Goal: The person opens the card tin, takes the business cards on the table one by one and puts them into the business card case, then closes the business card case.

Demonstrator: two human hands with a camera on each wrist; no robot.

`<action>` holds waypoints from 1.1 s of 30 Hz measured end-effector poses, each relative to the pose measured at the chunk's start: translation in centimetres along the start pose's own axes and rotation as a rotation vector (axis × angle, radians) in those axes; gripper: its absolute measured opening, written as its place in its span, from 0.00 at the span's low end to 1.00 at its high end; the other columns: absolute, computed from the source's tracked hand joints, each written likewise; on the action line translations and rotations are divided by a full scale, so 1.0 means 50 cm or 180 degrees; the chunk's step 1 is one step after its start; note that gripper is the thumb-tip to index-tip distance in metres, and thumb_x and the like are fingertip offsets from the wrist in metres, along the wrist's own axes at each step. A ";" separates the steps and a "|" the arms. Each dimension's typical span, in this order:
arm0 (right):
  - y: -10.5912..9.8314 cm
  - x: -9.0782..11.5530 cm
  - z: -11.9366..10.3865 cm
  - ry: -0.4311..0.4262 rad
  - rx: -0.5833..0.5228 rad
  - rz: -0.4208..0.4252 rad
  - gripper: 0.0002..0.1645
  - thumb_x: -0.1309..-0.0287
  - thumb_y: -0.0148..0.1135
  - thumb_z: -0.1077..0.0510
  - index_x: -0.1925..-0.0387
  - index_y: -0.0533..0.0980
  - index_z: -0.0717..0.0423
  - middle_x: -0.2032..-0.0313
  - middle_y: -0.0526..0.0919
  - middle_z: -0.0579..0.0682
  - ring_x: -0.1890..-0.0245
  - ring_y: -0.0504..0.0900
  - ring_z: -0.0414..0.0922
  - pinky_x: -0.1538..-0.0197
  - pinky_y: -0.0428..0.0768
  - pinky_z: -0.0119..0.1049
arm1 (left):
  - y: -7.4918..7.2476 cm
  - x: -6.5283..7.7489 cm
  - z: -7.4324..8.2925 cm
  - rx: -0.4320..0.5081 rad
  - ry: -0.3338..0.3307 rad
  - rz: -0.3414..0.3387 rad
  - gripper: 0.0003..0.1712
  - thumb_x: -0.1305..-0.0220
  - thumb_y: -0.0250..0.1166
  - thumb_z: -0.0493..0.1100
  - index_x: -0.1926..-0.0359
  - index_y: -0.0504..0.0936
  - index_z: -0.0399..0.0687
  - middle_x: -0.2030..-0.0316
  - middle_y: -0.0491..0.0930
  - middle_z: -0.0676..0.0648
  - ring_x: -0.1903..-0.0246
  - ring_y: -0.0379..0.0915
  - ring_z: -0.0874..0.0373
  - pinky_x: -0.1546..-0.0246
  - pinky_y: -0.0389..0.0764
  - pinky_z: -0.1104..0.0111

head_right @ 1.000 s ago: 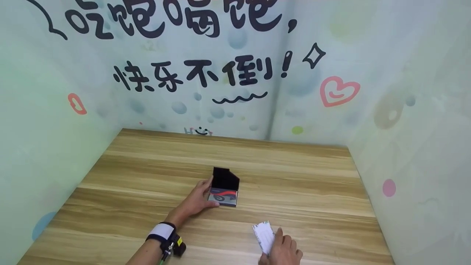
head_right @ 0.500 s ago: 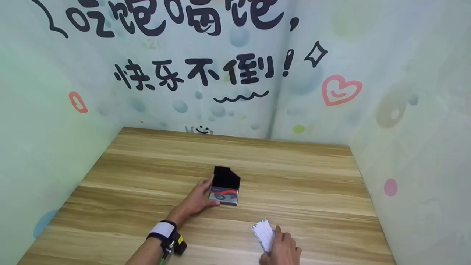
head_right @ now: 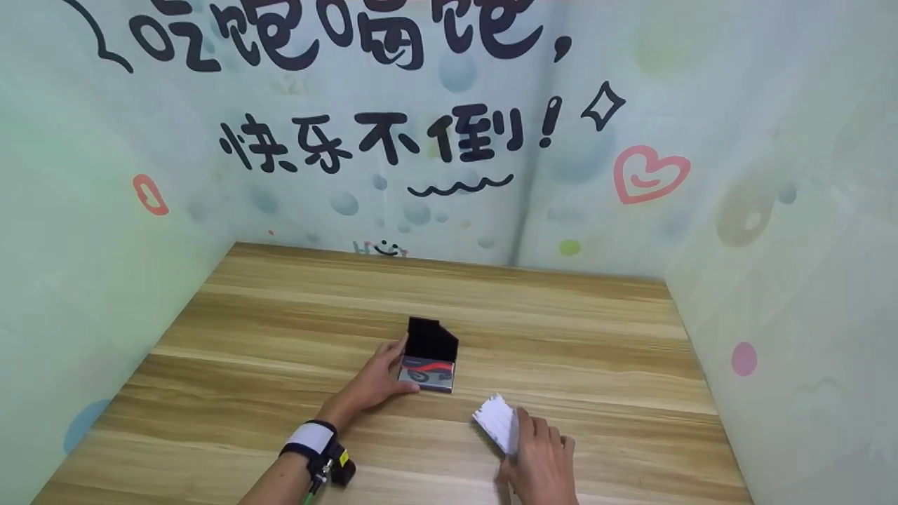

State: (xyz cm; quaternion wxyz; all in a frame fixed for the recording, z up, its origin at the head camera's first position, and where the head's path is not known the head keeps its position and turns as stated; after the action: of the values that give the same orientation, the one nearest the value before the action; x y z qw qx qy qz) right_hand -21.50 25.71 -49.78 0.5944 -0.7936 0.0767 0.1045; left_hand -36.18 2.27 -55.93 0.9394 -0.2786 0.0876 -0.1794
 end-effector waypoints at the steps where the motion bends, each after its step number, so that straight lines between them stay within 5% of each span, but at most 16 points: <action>1: -0.007 -0.006 -0.003 -0.0064 0.0012 0.0084 0.46 0.77 0.74 0.55 0.47 0.71 0.62 0.61 0.80 0.60 0.62 0.78 0.56 0.61 0.71 0.54 | 0.000 -0.001 0.000 0.0003 0.0005 0.0000 0.59 0.55 0.72 0.49 0.29 0.45 0.42 0.37 0.55 0.36 0.37 0.54 0.44 0.33 0.56 0.55; 8: -0.054 -0.039 -0.023 -0.0430 -0.0065 0.0600 0.42 0.77 0.73 0.61 0.49 0.72 0.61 0.64 0.80 0.58 0.66 0.78 0.54 0.64 0.70 0.49 | 0.004 0.002 0.001 -0.0050 0.0017 -0.0028 0.59 0.55 0.72 0.50 0.29 0.44 0.42 0.38 0.56 0.35 0.37 0.54 0.44 0.34 0.56 0.55; 15: -0.082 -0.076 -0.067 -0.1070 0.0130 0.1046 0.41 0.82 0.76 0.61 0.54 0.74 0.61 0.64 0.80 0.56 0.66 0.79 0.54 0.67 0.70 0.46 | 0.000 -0.003 0.002 -0.0161 0.0009 -0.0004 0.60 0.56 0.72 0.50 0.29 0.45 0.42 0.39 0.58 0.34 0.38 0.56 0.44 0.35 0.59 0.55; 33: -0.022 -0.136 -0.159 -0.2148 0.0342 0.0971 0.26 0.70 0.61 0.65 0.59 0.77 0.58 0.62 0.80 0.54 0.61 0.79 0.53 0.62 0.77 0.50 | -0.004 -0.001 0.010 -0.0224 0.0103 0.0039 0.59 0.56 0.72 0.51 0.29 0.45 0.42 0.39 0.58 0.34 0.39 0.58 0.44 0.35 0.59 0.56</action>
State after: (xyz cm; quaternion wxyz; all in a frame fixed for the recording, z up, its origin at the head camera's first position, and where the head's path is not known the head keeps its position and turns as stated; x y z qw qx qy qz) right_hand -27.22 18.36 -44.84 0.6046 -0.6617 -0.0008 0.4435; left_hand -36.16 2.37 -55.39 0.9286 -0.3080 0.1107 -0.1750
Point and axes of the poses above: each hand's wrist, its own x-axis away from the middle knuckle, its own y-axis out of the palm, z = x × y, the point moved 10 cm from there along -x, towards the middle knuckle
